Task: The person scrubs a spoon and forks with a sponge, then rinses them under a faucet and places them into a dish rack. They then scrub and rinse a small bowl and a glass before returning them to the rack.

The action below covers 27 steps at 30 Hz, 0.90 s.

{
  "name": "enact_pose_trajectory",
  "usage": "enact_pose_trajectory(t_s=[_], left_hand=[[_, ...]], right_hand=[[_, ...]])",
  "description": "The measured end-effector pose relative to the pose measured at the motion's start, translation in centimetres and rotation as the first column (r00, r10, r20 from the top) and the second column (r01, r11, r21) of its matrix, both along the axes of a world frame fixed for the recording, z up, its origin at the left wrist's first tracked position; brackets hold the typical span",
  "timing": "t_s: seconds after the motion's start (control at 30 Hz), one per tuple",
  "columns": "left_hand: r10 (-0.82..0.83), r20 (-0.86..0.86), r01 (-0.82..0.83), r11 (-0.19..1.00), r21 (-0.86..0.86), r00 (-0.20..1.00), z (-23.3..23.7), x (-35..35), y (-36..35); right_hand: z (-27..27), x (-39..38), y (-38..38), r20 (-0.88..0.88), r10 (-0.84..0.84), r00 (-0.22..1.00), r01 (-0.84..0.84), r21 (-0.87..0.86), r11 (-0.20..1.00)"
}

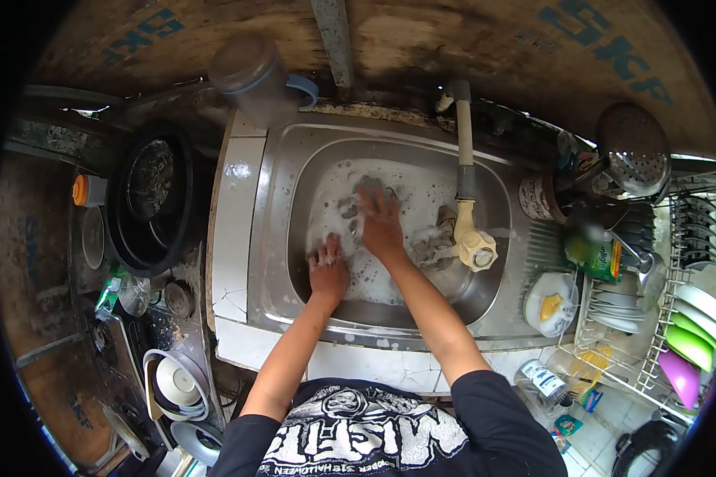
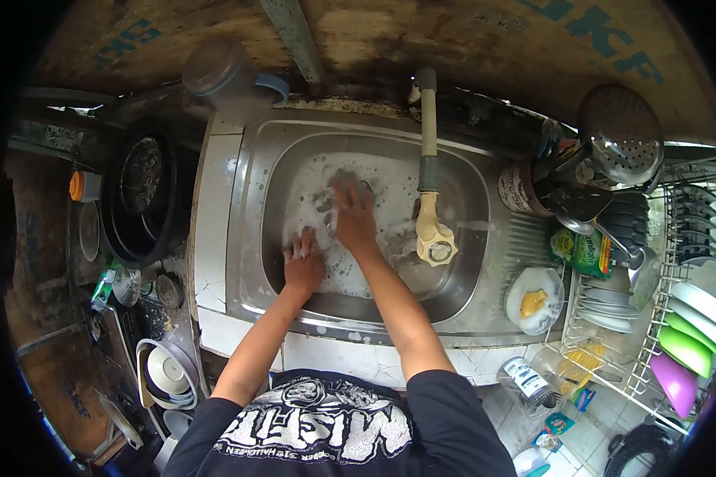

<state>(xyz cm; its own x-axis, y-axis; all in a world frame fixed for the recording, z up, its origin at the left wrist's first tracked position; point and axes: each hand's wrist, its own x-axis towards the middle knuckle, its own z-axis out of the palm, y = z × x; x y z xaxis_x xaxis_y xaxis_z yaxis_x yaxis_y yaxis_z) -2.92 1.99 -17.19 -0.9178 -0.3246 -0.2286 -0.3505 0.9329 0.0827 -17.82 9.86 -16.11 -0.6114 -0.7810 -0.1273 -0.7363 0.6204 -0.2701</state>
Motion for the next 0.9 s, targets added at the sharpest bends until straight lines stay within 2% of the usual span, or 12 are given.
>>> enact_pose_trajectory(t_s=[0.1,0.2,0.3,0.4,0.5,0.6,0.67,0.7,0.77,0.8,0.87,0.9], left_hand=[[0.111,0.014,-0.112,0.991,0.074,0.994,0.2,0.3,0.2],[0.133,0.019,-0.135,0.985,0.103,0.991,-0.2,0.2,0.4],[0.129,0.073,-0.136,0.985,0.106,0.989,-0.5,0.2,0.2],[0.111,0.082,-0.120,0.987,0.104,0.990,-0.6,0.0,0.5],[0.096,0.073,-0.102,0.992,0.079,0.993,-0.5,0.1,0.3],[0.067,-0.018,-0.067,0.998,0.015,0.998,-0.4,-0.2,0.3],[0.007,-0.057,-0.012,0.996,-0.084,0.998,-0.8,-0.5,0.2],[-0.004,-0.065,-0.001,0.997,-0.074,0.998,-0.4,-0.8,0.1],[-0.013,-0.085,0.008,0.998,-0.055,0.996,0.7,-1.4,-0.2],[0.041,-0.084,-0.039,0.999,0.018,0.996,0.9,-1.5,-0.3],[0.135,-0.066,-0.123,0.979,0.162,0.989,1.4,-1.5,-0.3],[0.130,-0.075,-0.111,0.970,0.216,0.989,1.1,-1.1,-0.5]], right_hand=[[-1.4,0.5,-0.2,-0.136,0.052,0.989,-0.042,0.080,0.996],[-0.8,-0.1,1.4,-0.033,-0.036,0.999,0.036,-0.005,0.999],[-1.4,0.4,2.2,-0.082,0.227,0.970,-0.234,-0.085,0.969],[-0.8,1.5,1.8,-0.096,-0.077,0.992,0.099,0.241,0.965],[-1.5,2.2,2.4,0.002,0.110,0.994,-0.110,-0.001,0.994],[-0.8,2.7,2.0,0.045,-0.138,0.989,0.140,-0.043,0.989],[-0.6,2.2,2.5,0.065,0.030,0.997,-0.026,-0.053,0.998],[-0.6,1.7,3.0,0.068,0.114,0.991,-0.110,-0.057,0.992],[-1.4,1.4,3.8,0.045,-0.161,0.986,0.167,-0.223,0.960],[-0.8,1.5,3.6,0.056,-0.295,0.954,0.297,-0.308,0.904],[0.6,2.1,3.4,0.308,-0.376,0.874,0.476,-0.383,0.792],[1.6,2.4,3.2,0.429,-0.395,0.812,0.563,-0.398,0.724]])
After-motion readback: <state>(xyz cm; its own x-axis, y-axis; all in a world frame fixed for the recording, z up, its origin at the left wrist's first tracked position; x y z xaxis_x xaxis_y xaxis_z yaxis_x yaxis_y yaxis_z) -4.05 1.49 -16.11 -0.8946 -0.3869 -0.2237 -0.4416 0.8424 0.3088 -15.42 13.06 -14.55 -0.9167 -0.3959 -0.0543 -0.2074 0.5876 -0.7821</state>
